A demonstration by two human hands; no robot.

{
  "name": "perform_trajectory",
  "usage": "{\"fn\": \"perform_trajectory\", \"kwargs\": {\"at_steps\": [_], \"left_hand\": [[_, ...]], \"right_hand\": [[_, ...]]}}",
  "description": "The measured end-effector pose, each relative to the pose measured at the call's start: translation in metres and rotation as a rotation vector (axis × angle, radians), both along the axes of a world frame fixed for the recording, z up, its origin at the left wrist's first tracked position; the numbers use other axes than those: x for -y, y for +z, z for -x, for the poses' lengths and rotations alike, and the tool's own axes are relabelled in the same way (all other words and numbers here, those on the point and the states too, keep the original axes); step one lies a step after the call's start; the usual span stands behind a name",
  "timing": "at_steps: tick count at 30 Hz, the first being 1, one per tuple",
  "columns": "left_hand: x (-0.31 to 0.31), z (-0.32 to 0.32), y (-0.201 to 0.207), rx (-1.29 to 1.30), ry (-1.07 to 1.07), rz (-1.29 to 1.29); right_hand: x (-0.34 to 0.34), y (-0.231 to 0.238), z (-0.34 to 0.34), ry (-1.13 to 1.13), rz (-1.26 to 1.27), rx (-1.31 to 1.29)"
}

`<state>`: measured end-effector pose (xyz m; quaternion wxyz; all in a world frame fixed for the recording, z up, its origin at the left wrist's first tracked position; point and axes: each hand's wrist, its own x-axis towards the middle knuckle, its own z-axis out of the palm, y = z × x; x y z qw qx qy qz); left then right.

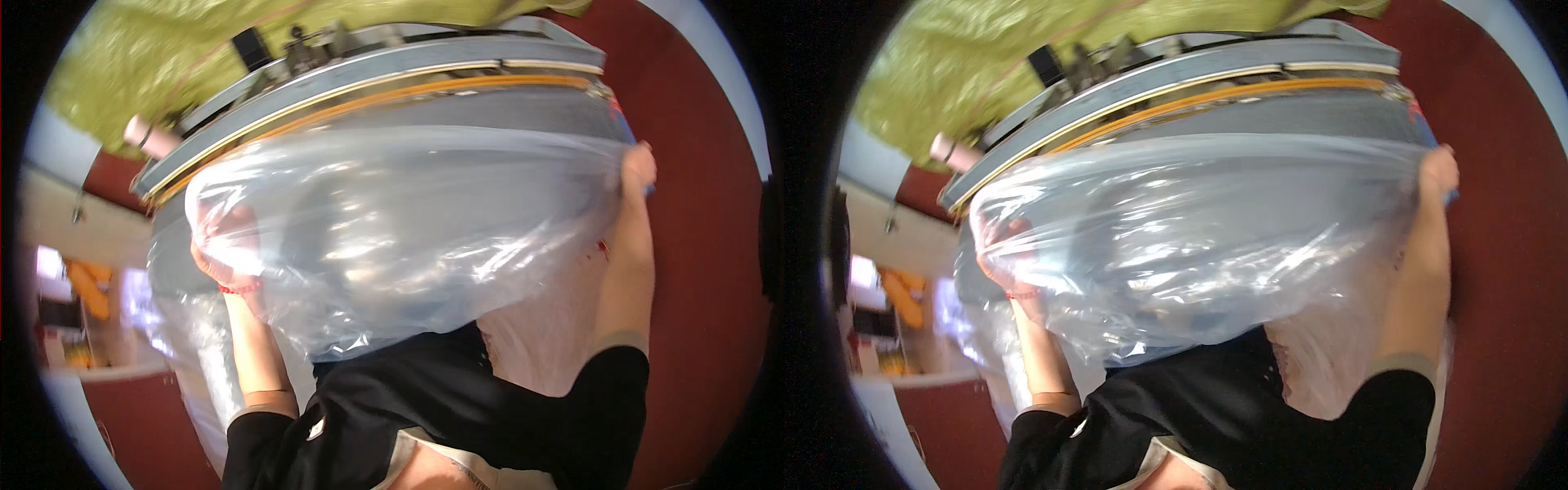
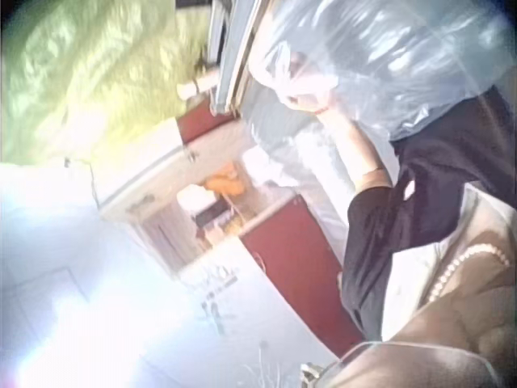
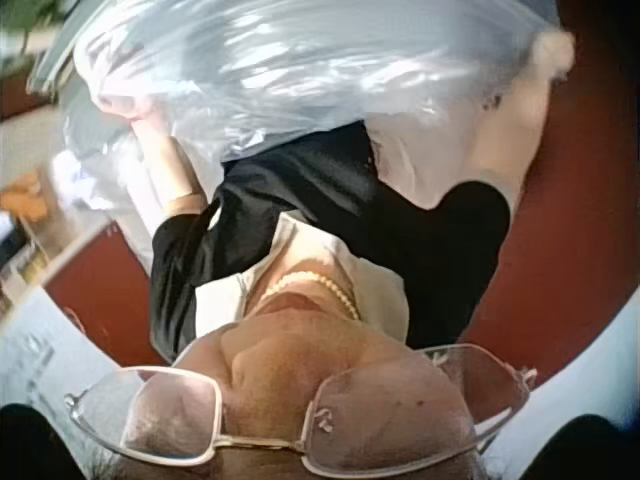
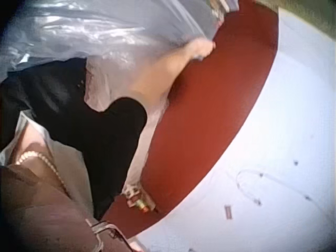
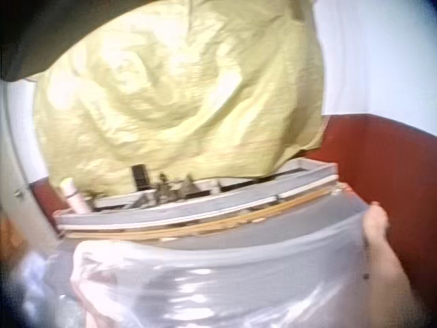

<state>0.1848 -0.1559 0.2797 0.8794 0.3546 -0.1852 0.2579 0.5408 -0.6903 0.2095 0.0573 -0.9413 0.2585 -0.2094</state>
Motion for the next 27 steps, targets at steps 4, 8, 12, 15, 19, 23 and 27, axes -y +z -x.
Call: {"fn": "perform_trajectory", "kwargs": {"at_steps": [4,8,12,15,19,23,27], "left_hand": [[-0.054,0.066,-0.043,-0.153,0.278,0.227],[-0.026,0.089,-0.049,-0.694,0.367,0.419],[-0.037,0.107,-0.013,-0.643,0.124,0.088],[-0.038,0.099,0.022,-0.354,0.233,-0.068],[-0.097,0.134,-0.071,-1.036,0.713,-0.126],[-0.055,0.161,-0.107,-1.234,0.750,-0.160],[-0.045,0.189,-0.150,-1.378,0.583,-0.343]], "right_hand": [[0.010,-0.004,-0.006,0.011,0.016,-0.036],[0.023,-0.013,-0.011,0.033,0.020,-0.032],[0.019,-0.014,-0.013,0.028,0.015,-0.077],[0.026,-0.018,-0.013,0.027,0.023,-0.057],[0.005,-0.008,-0.008,0.045,0.026,-0.042],[0.021,-0.018,-0.012,0.046,0.026,-0.059],[0.021,-0.015,-0.014,0.017,0.016,-0.056]]}}
